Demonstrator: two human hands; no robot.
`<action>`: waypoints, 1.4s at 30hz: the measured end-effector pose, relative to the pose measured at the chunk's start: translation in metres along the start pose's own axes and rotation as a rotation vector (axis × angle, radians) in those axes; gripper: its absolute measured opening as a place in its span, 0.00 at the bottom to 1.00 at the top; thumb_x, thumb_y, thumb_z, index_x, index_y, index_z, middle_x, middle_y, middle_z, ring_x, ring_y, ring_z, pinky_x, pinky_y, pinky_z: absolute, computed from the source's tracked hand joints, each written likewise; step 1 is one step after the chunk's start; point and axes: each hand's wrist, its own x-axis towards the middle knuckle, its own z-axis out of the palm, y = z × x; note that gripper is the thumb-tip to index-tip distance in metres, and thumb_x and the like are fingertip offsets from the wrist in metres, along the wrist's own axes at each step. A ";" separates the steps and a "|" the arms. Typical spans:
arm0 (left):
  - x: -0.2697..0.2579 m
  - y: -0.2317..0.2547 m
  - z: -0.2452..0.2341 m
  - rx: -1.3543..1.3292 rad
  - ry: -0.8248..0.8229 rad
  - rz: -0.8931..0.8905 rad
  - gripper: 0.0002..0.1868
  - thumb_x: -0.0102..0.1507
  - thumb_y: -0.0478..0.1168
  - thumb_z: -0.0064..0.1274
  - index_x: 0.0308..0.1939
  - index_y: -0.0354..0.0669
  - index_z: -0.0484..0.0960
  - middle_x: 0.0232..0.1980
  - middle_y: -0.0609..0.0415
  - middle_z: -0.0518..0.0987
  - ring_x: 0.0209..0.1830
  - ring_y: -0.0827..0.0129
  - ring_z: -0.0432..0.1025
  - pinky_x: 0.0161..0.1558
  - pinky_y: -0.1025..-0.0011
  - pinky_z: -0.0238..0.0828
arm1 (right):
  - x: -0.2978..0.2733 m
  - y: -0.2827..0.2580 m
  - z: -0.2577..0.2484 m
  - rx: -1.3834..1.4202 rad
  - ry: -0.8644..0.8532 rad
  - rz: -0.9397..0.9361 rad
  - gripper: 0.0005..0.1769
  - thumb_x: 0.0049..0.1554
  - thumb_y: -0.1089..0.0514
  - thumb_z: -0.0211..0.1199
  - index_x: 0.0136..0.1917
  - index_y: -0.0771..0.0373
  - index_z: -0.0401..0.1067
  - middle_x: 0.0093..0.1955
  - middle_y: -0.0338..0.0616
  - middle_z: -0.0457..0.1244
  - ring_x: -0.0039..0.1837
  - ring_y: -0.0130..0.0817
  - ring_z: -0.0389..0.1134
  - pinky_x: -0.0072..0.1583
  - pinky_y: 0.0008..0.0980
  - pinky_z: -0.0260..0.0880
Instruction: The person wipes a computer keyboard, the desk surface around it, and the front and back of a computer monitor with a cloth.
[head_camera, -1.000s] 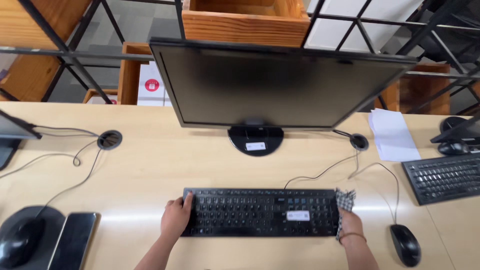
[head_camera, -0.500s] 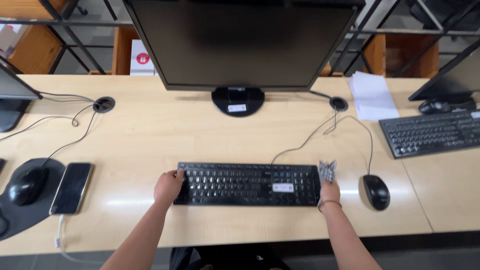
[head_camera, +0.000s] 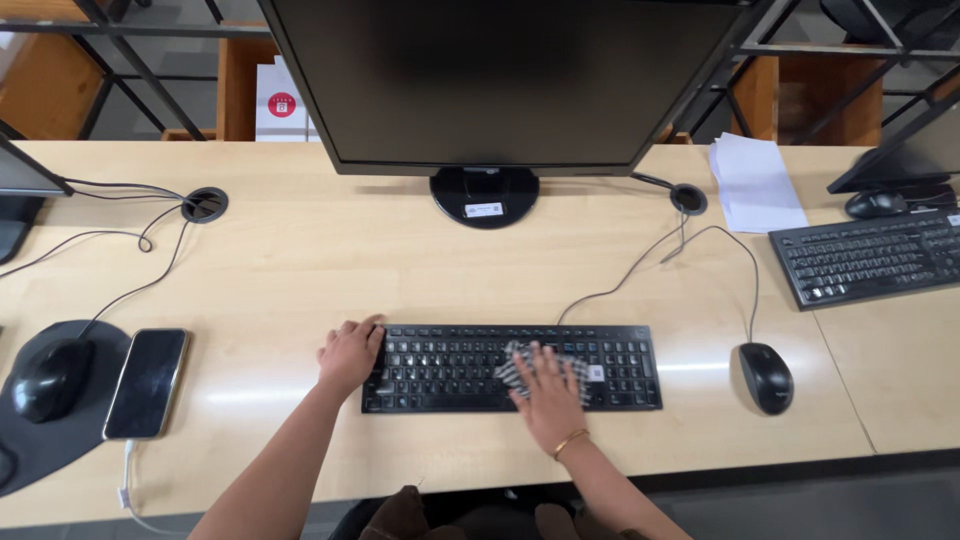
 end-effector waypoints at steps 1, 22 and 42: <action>0.002 0.003 -0.003 -0.011 -0.016 0.034 0.20 0.70 0.57 0.40 0.64 0.72 0.77 0.65 0.59 0.73 0.68 0.55 0.63 0.67 0.47 0.57 | 0.006 -0.013 -0.006 0.000 -0.020 -0.034 0.38 0.66 0.35 0.34 0.84 0.48 0.34 0.86 0.45 0.29 0.85 0.42 0.29 0.79 0.51 0.27; 0.034 -0.034 0.002 -0.343 -0.002 0.322 0.13 0.66 0.48 0.49 0.46 0.59 0.89 0.49 0.59 0.85 0.51 0.58 0.74 0.59 0.59 0.65 | 0.082 -0.137 -0.042 0.158 0.062 -0.212 0.36 0.57 0.64 0.51 0.78 0.52 0.56 0.83 0.46 0.44 0.84 0.47 0.42 0.80 0.50 0.38; 0.033 -0.023 0.009 -0.251 0.068 0.231 0.17 0.68 0.54 0.46 0.44 0.56 0.89 0.51 0.57 0.84 0.56 0.56 0.70 0.62 0.53 0.60 | 0.037 0.060 0.007 0.250 0.442 0.474 0.40 0.50 0.59 0.62 0.74 0.68 0.60 0.76 0.56 0.53 0.78 0.57 0.50 0.73 0.57 0.49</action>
